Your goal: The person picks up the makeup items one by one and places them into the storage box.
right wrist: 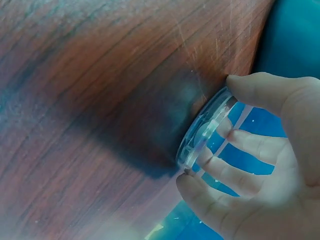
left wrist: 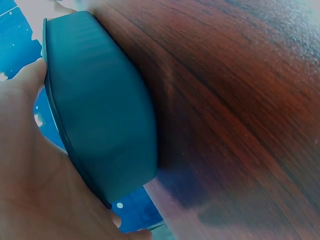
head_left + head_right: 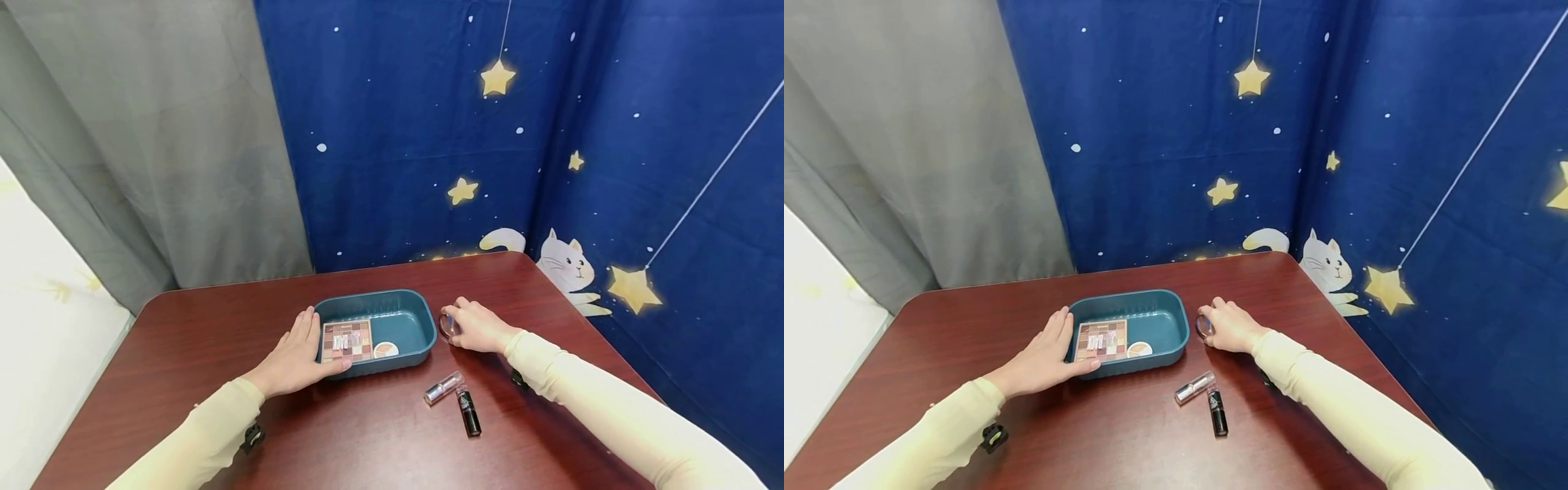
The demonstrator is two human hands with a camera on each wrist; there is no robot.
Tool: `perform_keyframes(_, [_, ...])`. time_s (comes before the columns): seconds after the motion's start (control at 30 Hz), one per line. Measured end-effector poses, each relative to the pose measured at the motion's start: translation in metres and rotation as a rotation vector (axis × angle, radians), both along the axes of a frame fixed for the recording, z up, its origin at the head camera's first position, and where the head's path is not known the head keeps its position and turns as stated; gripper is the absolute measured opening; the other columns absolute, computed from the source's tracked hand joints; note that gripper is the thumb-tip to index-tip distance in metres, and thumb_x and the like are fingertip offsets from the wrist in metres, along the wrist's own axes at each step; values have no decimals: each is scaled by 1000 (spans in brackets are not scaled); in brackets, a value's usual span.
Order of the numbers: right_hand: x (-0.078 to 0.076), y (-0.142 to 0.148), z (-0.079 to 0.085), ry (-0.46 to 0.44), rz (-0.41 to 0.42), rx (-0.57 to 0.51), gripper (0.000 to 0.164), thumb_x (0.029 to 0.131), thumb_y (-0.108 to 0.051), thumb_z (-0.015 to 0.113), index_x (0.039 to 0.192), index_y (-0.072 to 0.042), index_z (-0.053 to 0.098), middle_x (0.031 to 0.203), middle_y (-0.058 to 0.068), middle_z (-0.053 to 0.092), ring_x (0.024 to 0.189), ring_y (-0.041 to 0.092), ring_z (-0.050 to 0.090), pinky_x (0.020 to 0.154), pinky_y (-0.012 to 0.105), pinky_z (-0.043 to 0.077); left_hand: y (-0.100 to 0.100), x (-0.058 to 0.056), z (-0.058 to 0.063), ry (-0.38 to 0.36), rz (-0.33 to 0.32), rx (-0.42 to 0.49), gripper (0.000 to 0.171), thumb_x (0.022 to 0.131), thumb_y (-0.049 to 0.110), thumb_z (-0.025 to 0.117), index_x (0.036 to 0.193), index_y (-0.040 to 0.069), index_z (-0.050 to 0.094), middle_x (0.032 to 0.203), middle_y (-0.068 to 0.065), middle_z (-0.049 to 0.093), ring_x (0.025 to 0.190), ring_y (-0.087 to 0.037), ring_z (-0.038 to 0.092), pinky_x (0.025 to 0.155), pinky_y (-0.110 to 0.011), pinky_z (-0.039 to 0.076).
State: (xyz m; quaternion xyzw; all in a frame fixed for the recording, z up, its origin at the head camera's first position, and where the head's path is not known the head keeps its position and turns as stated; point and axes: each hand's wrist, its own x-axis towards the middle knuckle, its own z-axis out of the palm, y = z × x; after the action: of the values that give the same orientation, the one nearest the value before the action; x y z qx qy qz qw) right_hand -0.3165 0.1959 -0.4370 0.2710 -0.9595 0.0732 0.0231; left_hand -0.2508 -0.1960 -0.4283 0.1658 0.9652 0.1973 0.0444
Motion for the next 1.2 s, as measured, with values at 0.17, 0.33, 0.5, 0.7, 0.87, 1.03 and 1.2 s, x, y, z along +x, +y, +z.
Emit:
perform_keyframes(0.17, [-2,3,0,-22,-11,-17,58,81,-20,80,134,-6,62,102,9,53,81,22,54,75,38,49,1,-1,1,-1,-6,-1,127,80,82,54,158,-6,8,166,-22,0,151,-42,5,115,-64,18])
perform_keyframes(0.33, [-3,7,2,-34,-28,-42,55,83,-23,79,134,-10,63,102,7,51,84,23,51,75,38,46,2,-1,2,2,-16,-4,126,81,82,54,158,-7,9,166,-22,0,151,-42,5,115,-64,18])
perform_keyframes(0.5, [-2,5,10,-10,-29,-52,54,84,-26,79,134,-11,64,102,6,51,86,23,50,76,38,46,1,0,3,2,-16,-6,126,81,81,55,158,-7,9,166,-23,1,151,-42,6,115,-64,19])
perform_keyframes(0.7, [1,1,25,30,-20,-59,53,82,-26,81,131,-12,66,101,6,51,85,23,51,74,37,47,1,0,3,-2,-13,-6,125,82,81,55,157,-8,9,166,-23,0,151,-42,5,115,-63,18])
perform_keyframes(0.87, [4,-3,37,87,12,-94,51,80,-25,82,127,-11,68,99,6,53,83,23,54,74,39,49,2,0,3,-7,-11,-9,126,81,81,55,157,-8,10,166,-23,0,151,-42,5,115,-63,19])
perform_keyframes(1.03, [4,-10,46,108,12,-106,52,79,-27,83,127,-13,68,100,5,52,84,22,54,74,37,48,1,0,3,-1,-14,-14,125,82,81,55,157,-9,11,166,-24,2,151,-43,6,115,-62,19])
perform_keyframes(1.2, [2,-21,53,92,21,-112,52,79,-28,82,128,-15,67,102,8,54,84,21,53,71,35,48,0,1,3,-4,-10,-16,125,82,81,55,157,-9,11,166,-24,1,151,-43,6,116,-62,19])
